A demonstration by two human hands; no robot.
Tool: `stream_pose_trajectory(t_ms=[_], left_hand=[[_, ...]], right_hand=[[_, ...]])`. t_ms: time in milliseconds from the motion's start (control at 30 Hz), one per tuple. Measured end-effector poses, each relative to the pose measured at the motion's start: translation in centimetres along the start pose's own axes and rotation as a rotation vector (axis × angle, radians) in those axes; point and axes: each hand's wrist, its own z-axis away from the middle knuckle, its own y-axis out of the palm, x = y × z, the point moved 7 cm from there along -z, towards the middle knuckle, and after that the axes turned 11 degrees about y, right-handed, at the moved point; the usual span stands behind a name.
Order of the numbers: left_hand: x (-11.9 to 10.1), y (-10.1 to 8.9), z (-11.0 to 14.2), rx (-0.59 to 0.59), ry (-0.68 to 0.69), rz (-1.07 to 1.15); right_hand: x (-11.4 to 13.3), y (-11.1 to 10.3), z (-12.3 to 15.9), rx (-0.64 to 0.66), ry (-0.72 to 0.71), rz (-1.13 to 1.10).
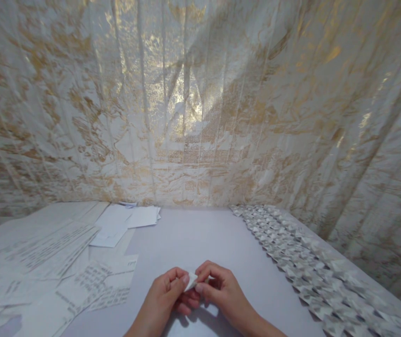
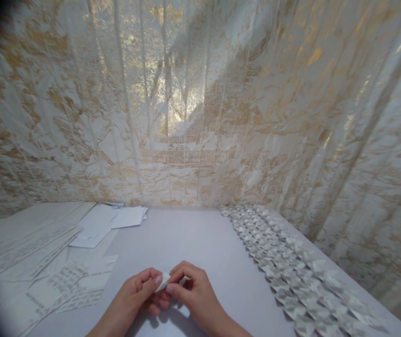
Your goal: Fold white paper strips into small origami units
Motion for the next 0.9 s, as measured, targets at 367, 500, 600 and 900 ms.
stream_pose_trajectory(t_ms=[367, 500, 600, 900], left_hand=[[0.4, 0.9, 0.2, 0.105, 0.026, 0.005], [0.6, 0.7, 0.2, 0.114, 0.031, 0.002], [0.3, 0.7, 0.3, 0.097, 0.033, -0.004], [-1.0, 0.5, 0.3, 0.035, 0.039, -0.037]], right_hand=[[0.6, 0.4, 0.4, -0.036, 0.020, 0.060], [0.4, 0.7, 0.5, -0.017, 0.017, 0.008], [0.3, 0.7, 0.5, -0.007, 0.019, 0.019], [0.0, 0.7, 0.3, 0.066, 0.024, 0.098]])
